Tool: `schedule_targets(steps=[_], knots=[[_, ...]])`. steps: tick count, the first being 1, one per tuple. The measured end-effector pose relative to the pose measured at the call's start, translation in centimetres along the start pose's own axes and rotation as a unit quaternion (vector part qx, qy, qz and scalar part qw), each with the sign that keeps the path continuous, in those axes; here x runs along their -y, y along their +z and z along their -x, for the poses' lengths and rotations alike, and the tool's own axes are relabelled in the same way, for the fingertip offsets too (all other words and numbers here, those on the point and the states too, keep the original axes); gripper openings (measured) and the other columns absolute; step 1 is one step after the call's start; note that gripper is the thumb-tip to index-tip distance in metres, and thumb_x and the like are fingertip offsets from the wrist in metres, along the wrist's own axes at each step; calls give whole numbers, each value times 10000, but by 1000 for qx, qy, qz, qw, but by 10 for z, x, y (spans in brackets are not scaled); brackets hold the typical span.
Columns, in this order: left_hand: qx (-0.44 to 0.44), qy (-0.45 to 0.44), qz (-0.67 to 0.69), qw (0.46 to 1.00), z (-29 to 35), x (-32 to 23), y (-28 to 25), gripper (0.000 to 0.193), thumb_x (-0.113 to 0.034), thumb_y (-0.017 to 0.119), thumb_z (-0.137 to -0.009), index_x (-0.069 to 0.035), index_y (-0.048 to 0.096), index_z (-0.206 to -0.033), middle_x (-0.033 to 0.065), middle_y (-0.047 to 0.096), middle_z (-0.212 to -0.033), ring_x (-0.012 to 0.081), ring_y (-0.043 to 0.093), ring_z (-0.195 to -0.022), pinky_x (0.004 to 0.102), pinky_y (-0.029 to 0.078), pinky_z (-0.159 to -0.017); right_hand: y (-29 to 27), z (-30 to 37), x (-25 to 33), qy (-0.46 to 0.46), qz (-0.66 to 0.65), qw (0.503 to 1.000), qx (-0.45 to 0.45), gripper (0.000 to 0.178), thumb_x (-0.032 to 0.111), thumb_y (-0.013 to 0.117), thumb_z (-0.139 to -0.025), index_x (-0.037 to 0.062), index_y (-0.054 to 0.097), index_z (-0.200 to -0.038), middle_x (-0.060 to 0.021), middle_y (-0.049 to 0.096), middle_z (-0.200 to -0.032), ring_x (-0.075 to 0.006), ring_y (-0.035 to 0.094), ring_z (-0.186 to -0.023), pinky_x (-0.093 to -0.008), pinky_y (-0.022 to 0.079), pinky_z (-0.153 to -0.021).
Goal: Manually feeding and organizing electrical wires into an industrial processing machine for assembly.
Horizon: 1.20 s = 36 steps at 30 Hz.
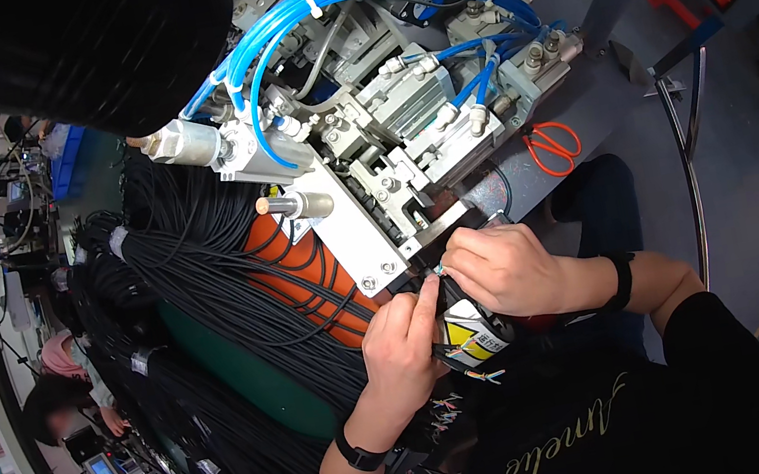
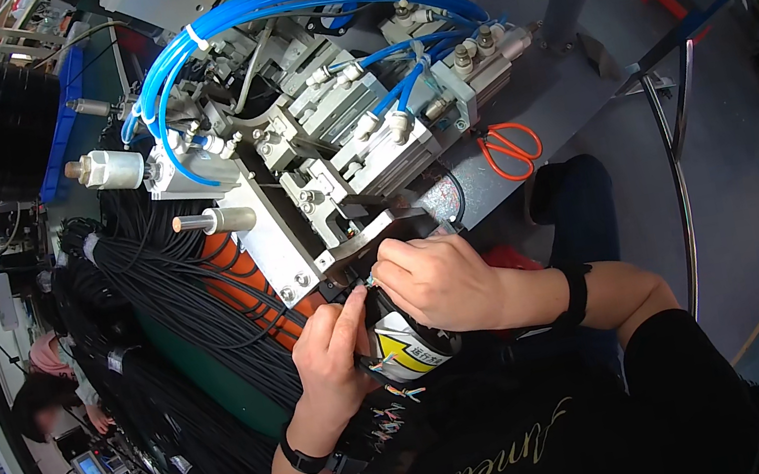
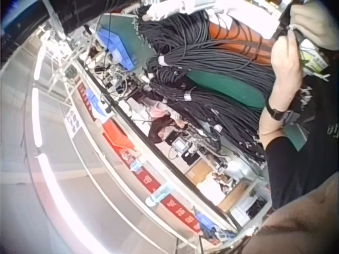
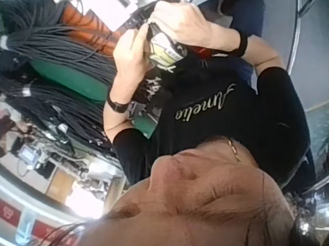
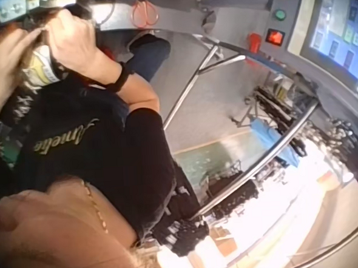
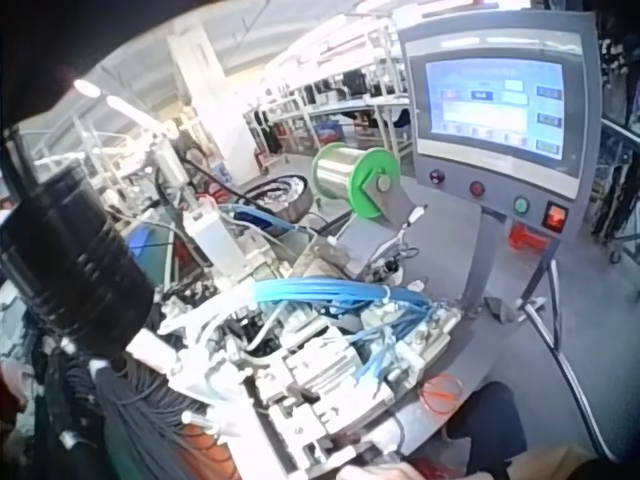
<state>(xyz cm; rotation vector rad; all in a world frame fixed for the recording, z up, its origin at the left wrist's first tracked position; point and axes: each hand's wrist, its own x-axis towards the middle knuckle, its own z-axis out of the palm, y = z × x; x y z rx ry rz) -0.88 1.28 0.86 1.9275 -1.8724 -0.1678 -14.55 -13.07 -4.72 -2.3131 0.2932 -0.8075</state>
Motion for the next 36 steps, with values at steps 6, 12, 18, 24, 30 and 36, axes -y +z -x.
schedule_targets(steps=[6, 12, 18, 24, 30, 36], knots=[[72, 46, -82, 993, -12, -7, -5, 496, -74, 606, -750, 44, 613, -1231, 81, 499, -858, 232, 537, -736, 339, 464, -666, -11, -6, 3, -10, 57, 997, 45, 115, 65, 684, -789, 25, 639, -887, -64, 594, -837, -231, 617, -633, -339, 497, -558], [71, 65, -132, 987, -16, -4, -3, 479, -73, 580, -773, 50, 606, -1235, 74, 495, -855, 215, 522, -723, 328, 448, -648, -4, -10, -5, -22, 23, 999, -14, 86, 110, 643, -799, 34, 632, -840, -63, 560, -801, -218, 607, -567, -345, 469, -473], [48, 10, -101, 994, -9, -5, -1, 399, -116, 583, -791, 13, 599, -1168, 70, 511, -877, 212, 554, -787, 341, 435, -677, -8, -20, -8, 12, -74, 996, 41, 35, 15, 674, -799, 4, 646, -818, -103, 637, -762, -205, 626, -570, -306, 482, -504], [-64, -32, -53, 996, 19, 15, 7, 340, -102, 620, -777, -39, 652, -1109, 46, 521, -877, 220, 551, -822, 341, 431, -703, -1, -6, -12, 189, -218, 953, 94, 62, -15, 677, -822, -10, 623, -792, -61, 587, -636, -99, 513, -498, -252, 374, -464], [-61, -62, -73, 994, 26, 16, 0, 361, -106, 645, -750, -28, 643, -1102, 44, 539, -909, 226, 552, -912, 341, 437, -756, -12, -10, -8, 162, -181, 966, 94, 72, -25, 696, -800, -10, 626, -803, -55, 600, -667, -106, 484, -498, -247, 346, -462], [-52, -86, -62, 993, 17, 28, 14, 255, -133, 686, -803, -14, 613, -1017, 72, 561, -804, 262, 586, -773, 381, 469, -679, -28, -19, 34, 78, -219, 964, 130, 184, -77, 686, -749, -6, 651, -914, -84, 623, -798, -97, 516, -568, -237, 370, -495]])
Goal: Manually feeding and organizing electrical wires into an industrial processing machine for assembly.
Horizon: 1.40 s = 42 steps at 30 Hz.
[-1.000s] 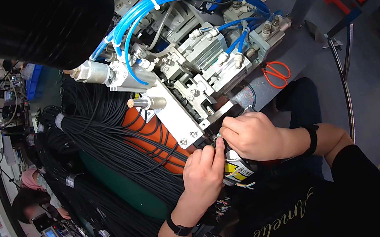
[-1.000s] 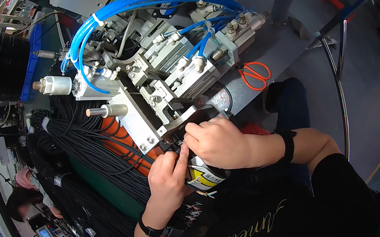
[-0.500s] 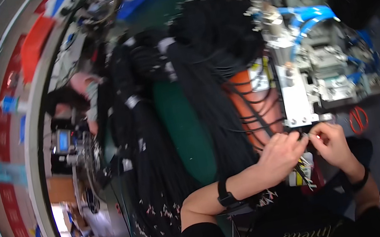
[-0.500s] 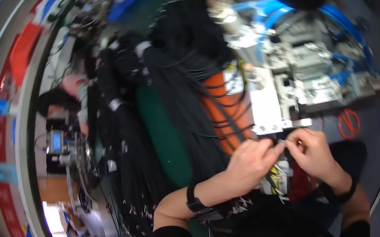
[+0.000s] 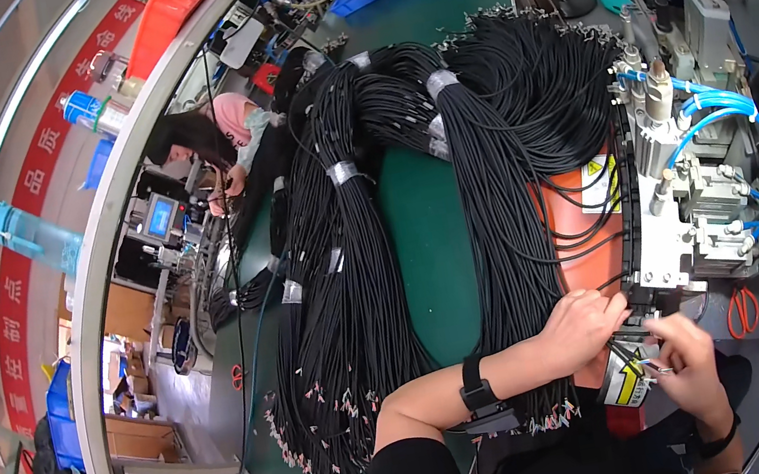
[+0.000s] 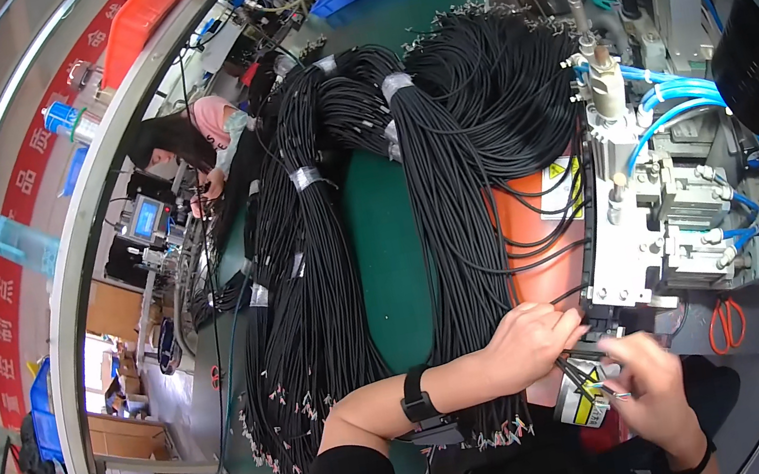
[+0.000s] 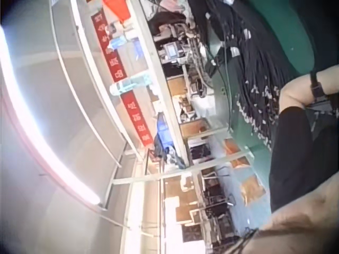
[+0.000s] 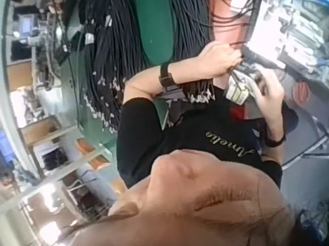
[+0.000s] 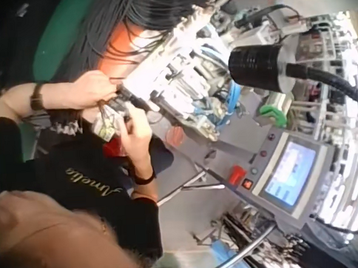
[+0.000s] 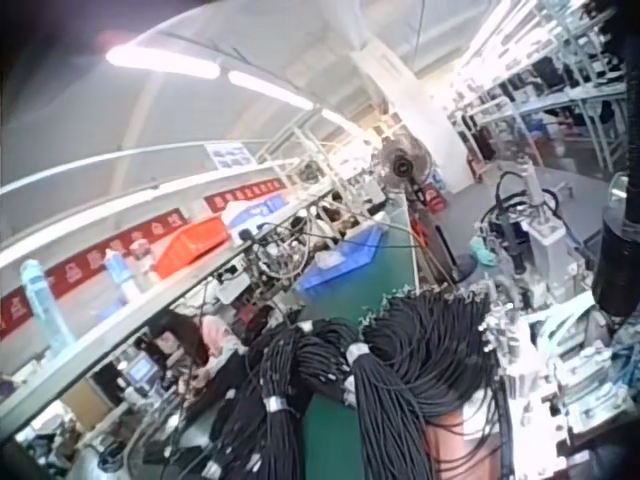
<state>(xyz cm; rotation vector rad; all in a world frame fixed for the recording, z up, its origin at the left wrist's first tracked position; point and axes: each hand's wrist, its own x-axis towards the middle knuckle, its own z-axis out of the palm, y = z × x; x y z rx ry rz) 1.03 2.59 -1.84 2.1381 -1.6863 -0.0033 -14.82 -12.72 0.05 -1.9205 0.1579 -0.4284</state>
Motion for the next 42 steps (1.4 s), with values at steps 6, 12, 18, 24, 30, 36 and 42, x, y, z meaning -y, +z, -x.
schedule_targets(steps=[6, 12, 18, 24, 30, 36, 42], knots=[[-98, 98, 189, 972, -9, -5, -9, 212, -156, 725, -828, -29, 595, -937, 86, 545, -700, 288, 569, -605, 394, 466, -567, 3, 1, -24, -158, -6, 987, -14, 355, -93, 700, -761, -9, 632, -1099, -102, 640, -908, -137, 586, -610, -220, 447, -535], [-88, 56, 201, 974, -1, -14, -7, 194, -124, 740, -796, -29, 608, -902, 83, 561, -701, 296, 581, -597, 383, 470, -556, 9, 19, -38, 124, -297, 940, -111, 292, -83, 632, -864, -32, 592, -1150, -78, 627, -985, -104, 604, -651, -181, 451, -544], [-53, 21, 233, 971, -6, -15, -3, 184, -92, 729, -771, -24, 617, -901, 96, 562, -702, 305, 596, -603, 393, 473, -563, 24, 18, -40, 83, -313, 931, -166, 190, -18, 596, -929, -39, 594, -1118, -72, 617, -962, -89, 592, -610, -177, 426, -504], [-63, 42, 261, 962, -10, -19, 2, 205, -82, 700, -776, -32, 620, -959, 99, 581, -743, 318, 605, -631, 417, 475, -574, 21, 16, -50, 124, -352, 920, -122, 130, 44, 599, -959, -31, 614, -1065, -67, 619, -884, -78, 574, -571, -180, 395, -464], [-100, 98, 175, 975, -13, -24, 2, 172, -96, 665, -837, -43, 617, -994, 97, 592, -777, 330, 607, -646, 424, 469, -565, 12, 15, -46, 204, -417, 882, -85, 130, 120, 595, -984, 4, 617, -1038, -36, 607, -798, -62, 533, -525, -176, 415, -452], [-24, 19, 267, 963, -17, -23, 1, 91, -101, 644, -868, -25, 633, -916, 112, 600, -797, 348, 629, -699, 436, 485, -578, 12, 22, -56, 157, -376, 909, -91, 160, 146, 567, -1005, -4, 607, -1041, -39, 604, -781, -68, 520, -493, -185, 406, -424], [-74, 58, 244, 965, -18, -22, 6, 110, -127, 651, -892, -39, 624, -953, 98, 566, -761, 331, 605, -639, 421, 454, -536, 9, 19, -55, 190, -455, 865, -89, 250, 220, 515, -1036, -14, 602, -1038, -49, 608, -788, -76, 508, -473, -191, 381, -404]])
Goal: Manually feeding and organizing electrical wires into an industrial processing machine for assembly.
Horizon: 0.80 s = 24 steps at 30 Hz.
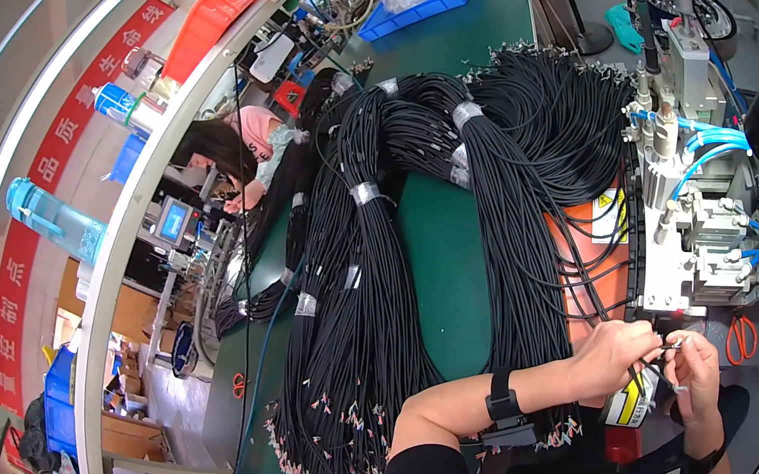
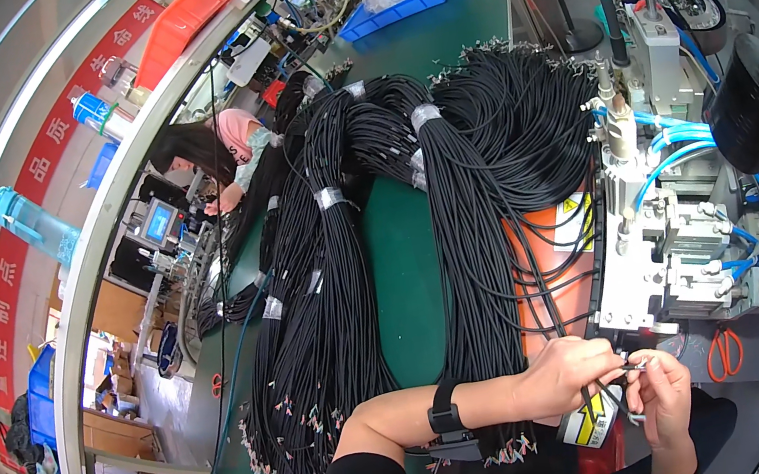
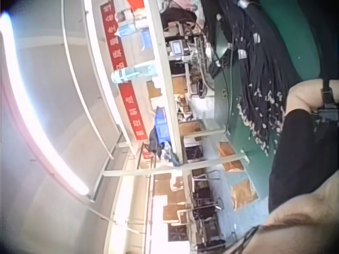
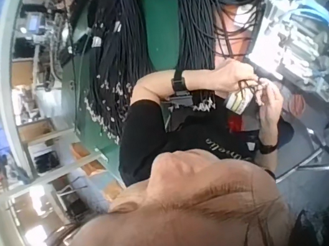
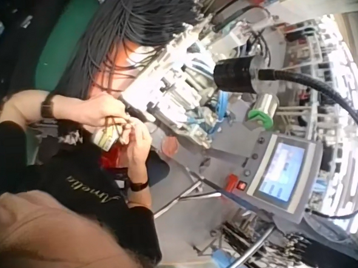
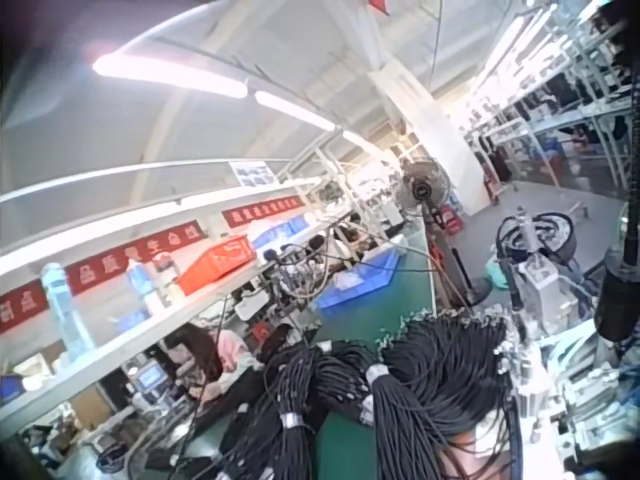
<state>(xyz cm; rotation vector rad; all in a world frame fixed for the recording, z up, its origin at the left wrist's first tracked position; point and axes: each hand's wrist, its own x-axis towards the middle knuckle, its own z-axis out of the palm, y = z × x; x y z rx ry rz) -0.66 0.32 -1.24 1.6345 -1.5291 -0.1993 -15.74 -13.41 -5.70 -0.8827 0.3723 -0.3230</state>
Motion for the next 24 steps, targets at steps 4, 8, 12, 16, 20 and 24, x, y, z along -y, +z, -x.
schedule_targets(steps=[4, 8, 12, 16, 20, 24], knots=[[-25, 45, -38, 998, 0, -4, 0, 105, -110, 647, -890, -29, 621, -952, 94, 560, -758, 320, 597, -624, 409, 450, -525, -5, -1, -2, 24, -62, 998, 22, 298, 230, 509, -1037, -48, 615, -1042, -87, 613, -797, -112, 527, -484, -196, 368, -410], [-9, 14, -15, 1000, 1, 0, 1, 101, -90, 640, -885, -24, 621, -959, 91, 558, -763, 311, 590, -622, 395, 446, -529, -4, -2, -2, 32, -114, 992, 32, 245, 183, 538, -1023, -48, 615, -1047, -94, 612, -813, -112, 531, -497, -196, 379, -417], [-3, -4, -1, 1000, 2, 1, 3, 99, -75, 634, -879, -30, 615, -965, 90, 551, -766, 306, 589, -635, 387, 440, -542, 0, -2, -1, 22, -69, 997, 23, 142, 106, 601, -979, -31, 628, -1009, -88, 606, -835, -106, 535, -507, -193, 383, -424], [12, 23, 9, 1000, 2, 2, 3, 122, -66, 630, -871, -34, 606, -986, 91, 548, -769, 307, 589, -647, 385, 437, -552, 0, -2, -4, -54, 30, 998, 34, 61, 31, 652, -926, -18, 635, -958, -81, 596, -858, -98, 539, -526, -188, 380, -428], [16, 52, 16, 998, 0, -1, 2, 145, -59, 621, -865, -30, 597, -1005, 94, 547, -770, 304, 588, -648, 386, 434, -552, -2, -7, -11, -98, 17, 993, 60, 43, 11, 664, -905, -14, 631, -919, -74, 587, -872, -94, 549, -553, -184, 390, -450], [34, 47, 0, 998, 2, -4, 1, 149, -61, 613, -871, -19, 595, -1013, 99, 550, -765, 305, 586, -635, 390, 438, -550, 8, -5, -12, -189, 156, 969, 22, 53, 10, 654, -911, -25, 633, -945, -80, 592, -878, -93, 562, -591, -187, 403, -479]])
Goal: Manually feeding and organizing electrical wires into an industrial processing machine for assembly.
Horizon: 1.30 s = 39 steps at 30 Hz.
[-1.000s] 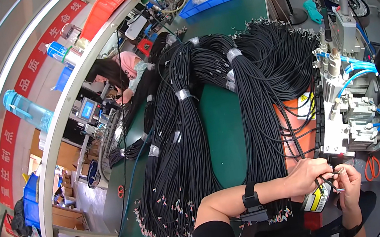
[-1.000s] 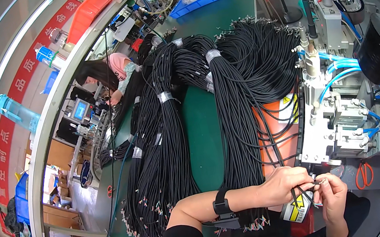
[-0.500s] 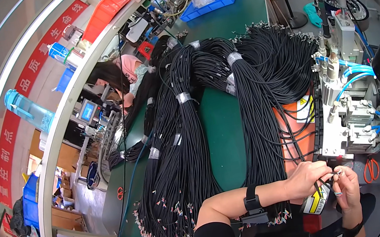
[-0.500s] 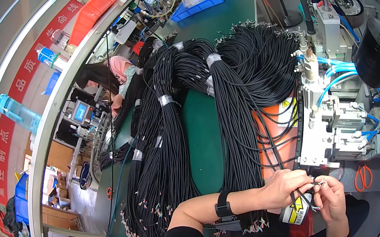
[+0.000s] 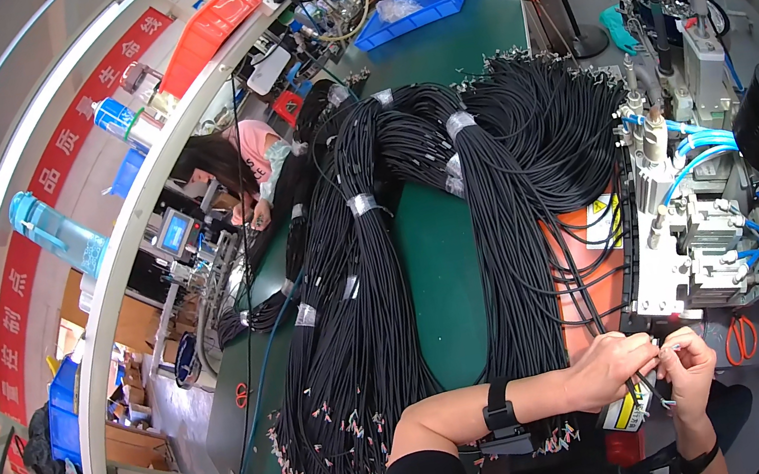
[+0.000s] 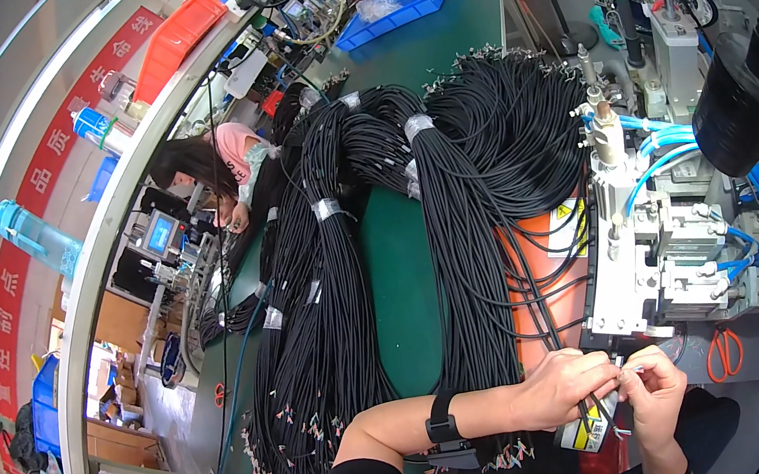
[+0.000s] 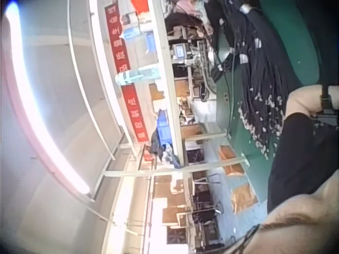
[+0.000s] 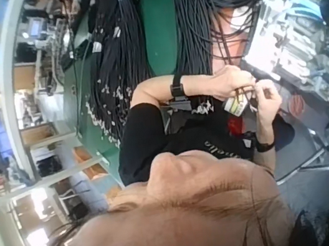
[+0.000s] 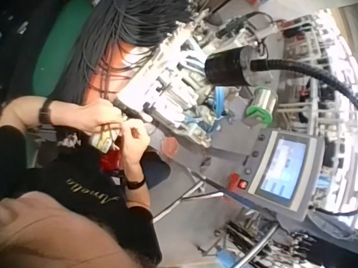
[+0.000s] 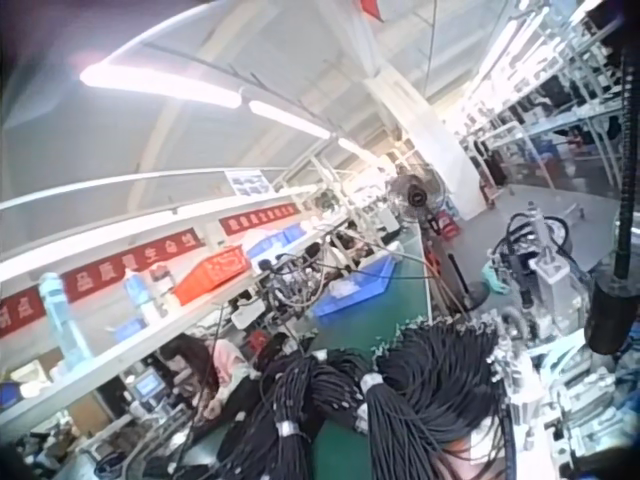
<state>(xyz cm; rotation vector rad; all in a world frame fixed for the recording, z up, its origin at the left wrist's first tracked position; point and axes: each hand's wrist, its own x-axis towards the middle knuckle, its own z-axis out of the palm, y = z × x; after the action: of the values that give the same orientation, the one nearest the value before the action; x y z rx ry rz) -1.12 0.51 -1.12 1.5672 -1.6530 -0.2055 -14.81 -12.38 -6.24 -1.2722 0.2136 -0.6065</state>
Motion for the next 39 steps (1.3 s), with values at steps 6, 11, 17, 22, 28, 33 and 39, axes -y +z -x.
schedule_targets(steps=[6, 11, 17, 22, 28, 33, 39], knots=[[-27, -19, 10, 999, 1, 4, 4, 143, -76, 628, -861, 1, 588, -975, 104, 549, -737, 306, 579, -603, 392, 447, -542, 9, 0, 11, 73, -62, 994, -52, 82, -1, 628, -922, -33, 642, -996, -79, 591, -923, -98, 576, -648, -188, 421, -527], [-11, -23, -22, 999, 1, 5, 3, 140, -84, 648, -840, -1, 577, -928, 99, 550, -713, 303, 586, -601, 397, 457, -543, -6, 0, 0, 110, -95, 989, -1, 135, -10, 621, -915, -41, 635, -1045, -94, 588, -989, -108, 584, -686, -201, 446, -571], [10, -38, -49, 998, 1, -1, 4, 109, -87, 650, -843, -14, 579, -883, 90, 547, -694, 294, 599, -610, 394, 464, -542, 15, 10, 8, -123, 257, 958, -34, 160, -29, 611, -896, -50, 642, -1052, -133, 600, -1045, -127, 603, -748, -243, 483, -641], [-8, -57, -76, 995, 1, -5, 2, 104, -87, 670, -807, -33, 590, -845, 88, 548, -680, 284, 607, -604, 388, 471, -539, 24, 4, 21, -230, 376, 897, -18, 143, -22, 583, -911, -61, 656, -1027, -135, 623, -1040, -134, 617, -776, -256, 493, -682], [32, -60, -67, 995, -3, 0, 1, 118, -82, 687, -751, -69, 584, -807, 78, 578, -711, 273, 623, -618, 374, 481, -555, -4, 4, 11, 146, -58, 988, -5, 196, 88, 549, -991, -48, 672, -1060, -63, 664, -895, -101, 609, -737, -228, 476, -668], [19, -94, -81, 992, -7, -4, -7, 71, -56, 684, -807, -59, 618, -833, 72, 587, -679, 260, 601, -563, 363, 453, -518, 4, -6, 12, 184, -183, 965, 41, 229, 135, 556, -1013, -44, 679, -1085, -43, 677, -853, -74, 614, -728, -206, 467, -624], [36, -81, -58, 994, -12, -4, -5, 67, -71, 676, -854, -33, 621, -849, 91, 574, -650, 269, 579, -528, 366, 435, -490, -7, -8, 14, 209, -217, 952, 51, 209, 97, 595, -986, -50, 676, -1111, -67, 676, -910, -102, 642, -746, -204, 483, -618]])
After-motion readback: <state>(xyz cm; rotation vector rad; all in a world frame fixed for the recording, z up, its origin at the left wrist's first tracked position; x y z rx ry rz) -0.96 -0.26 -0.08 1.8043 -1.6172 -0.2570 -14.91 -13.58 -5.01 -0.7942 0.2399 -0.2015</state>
